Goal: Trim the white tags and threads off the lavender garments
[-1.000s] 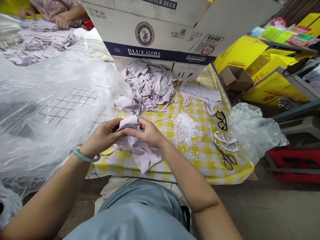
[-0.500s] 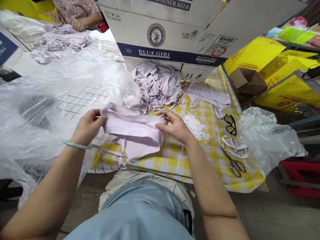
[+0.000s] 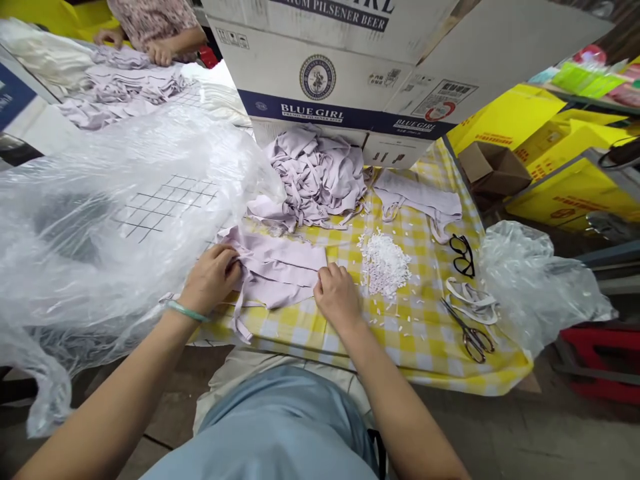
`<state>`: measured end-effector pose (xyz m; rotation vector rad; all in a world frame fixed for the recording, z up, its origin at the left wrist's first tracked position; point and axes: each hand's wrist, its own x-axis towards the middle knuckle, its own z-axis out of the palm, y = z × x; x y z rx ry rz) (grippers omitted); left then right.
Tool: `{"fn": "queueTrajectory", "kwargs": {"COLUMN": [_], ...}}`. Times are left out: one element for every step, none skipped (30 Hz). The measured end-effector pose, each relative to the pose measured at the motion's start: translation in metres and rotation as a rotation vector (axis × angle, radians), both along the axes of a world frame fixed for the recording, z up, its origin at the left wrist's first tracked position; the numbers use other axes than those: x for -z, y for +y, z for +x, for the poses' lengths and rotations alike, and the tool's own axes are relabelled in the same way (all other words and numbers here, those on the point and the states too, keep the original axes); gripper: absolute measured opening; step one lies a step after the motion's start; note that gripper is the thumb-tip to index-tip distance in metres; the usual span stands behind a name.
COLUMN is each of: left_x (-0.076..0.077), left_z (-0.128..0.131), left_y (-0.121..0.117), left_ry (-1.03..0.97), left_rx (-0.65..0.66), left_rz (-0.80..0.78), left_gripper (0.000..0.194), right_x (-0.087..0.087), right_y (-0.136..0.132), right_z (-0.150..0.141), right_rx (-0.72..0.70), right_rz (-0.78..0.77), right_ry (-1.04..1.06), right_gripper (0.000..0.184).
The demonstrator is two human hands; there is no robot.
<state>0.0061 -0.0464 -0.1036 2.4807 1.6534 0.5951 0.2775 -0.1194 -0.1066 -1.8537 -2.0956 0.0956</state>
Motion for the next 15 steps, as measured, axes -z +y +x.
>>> {"fn": "queueTrajectory", "kwargs": {"left_x": [0.000, -0.002, -0.004, -0.008, -0.013, -0.019, -0.025, -0.032, -0.039, -0.044, -0.049, -0.051, -0.051, -0.050, -0.047], "left_z": [0.001, 0.001, 0.000, -0.002, -0.006, -0.011, -0.017, -0.024, -0.030, -0.034, -0.036, -0.036, -0.034, -0.029, -0.023], "left_y": [0.001, 0.000, -0.001, -0.003, -0.006, -0.010, -0.014, -0.017, -0.019, -0.019, -0.017, -0.013, -0.007, 0.000, 0.008], "left_ry": [0.020, 0.036, 0.038, 0.026, 0.003, -0.025, -0.047, -0.059, -0.061, -0.055, -0.048, -0.041, -0.036, -0.030, -0.019], "left_rx": [-0.022, -0.041, -0.061, -0.081, -0.099, -0.112, -0.110, -0.087, -0.045, -0.003, 0.016, 0.005, -0.030, -0.075, -0.111], "left_rz": [0.007, 0.011, 0.017, 0.027, 0.036, 0.039, 0.021, -0.021, -0.081, -0.139, -0.176, -0.184, -0.167, -0.142, -0.126], "left_gripper": [0.016, 0.017, 0.018, 0.019, 0.020, 0.020, 0.021, 0.024, 0.027, 0.031, 0.035, 0.037, 0.038, 0.037, 0.035], "right_x": [0.001, 0.001, 0.001, -0.001, -0.004, -0.007, -0.011, -0.015, -0.018, -0.020, -0.021, -0.020, -0.018, -0.015, -0.013], "right_y": [0.003, 0.005, 0.006, 0.005, 0.002, -0.001, -0.004, -0.006, -0.006, -0.005, -0.001, 0.005, 0.013, 0.022, 0.031], "right_z": [0.002, 0.005, 0.009, 0.014, 0.020, 0.027, 0.032, 0.036, 0.038, 0.038, 0.035, 0.030, 0.023, 0.015, 0.007], "right_rx": [0.002, 0.003, 0.008, 0.016, 0.029, 0.045, 0.067, 0.089, 0.105, 0.118, 0.133, 0.150, 0.168, 0.187, 0.206], "right_rz": [0.011, 0.023, 0.034, 0.046, 0.057, 0.067, 0.072, 0.071, 0.060, 0.039, 0.012, -0.022, -0.055, -0.081, -0.101], "right_ry": [-0.012, -0.009, 0.009, 0.043, 0.089, 0.142, 0.195, 0.239, 0.267, 0.276, 0.266, 0.243, 0.221, 0.219, 0.242], "right_gripper": [0.013, 0.015, 0.017, 0.018, 0.019, 0.019, 0.018, 0.017, 0.017, 0.015, 0.012, 0.009, 0.009, 0.013, 0.016]}}
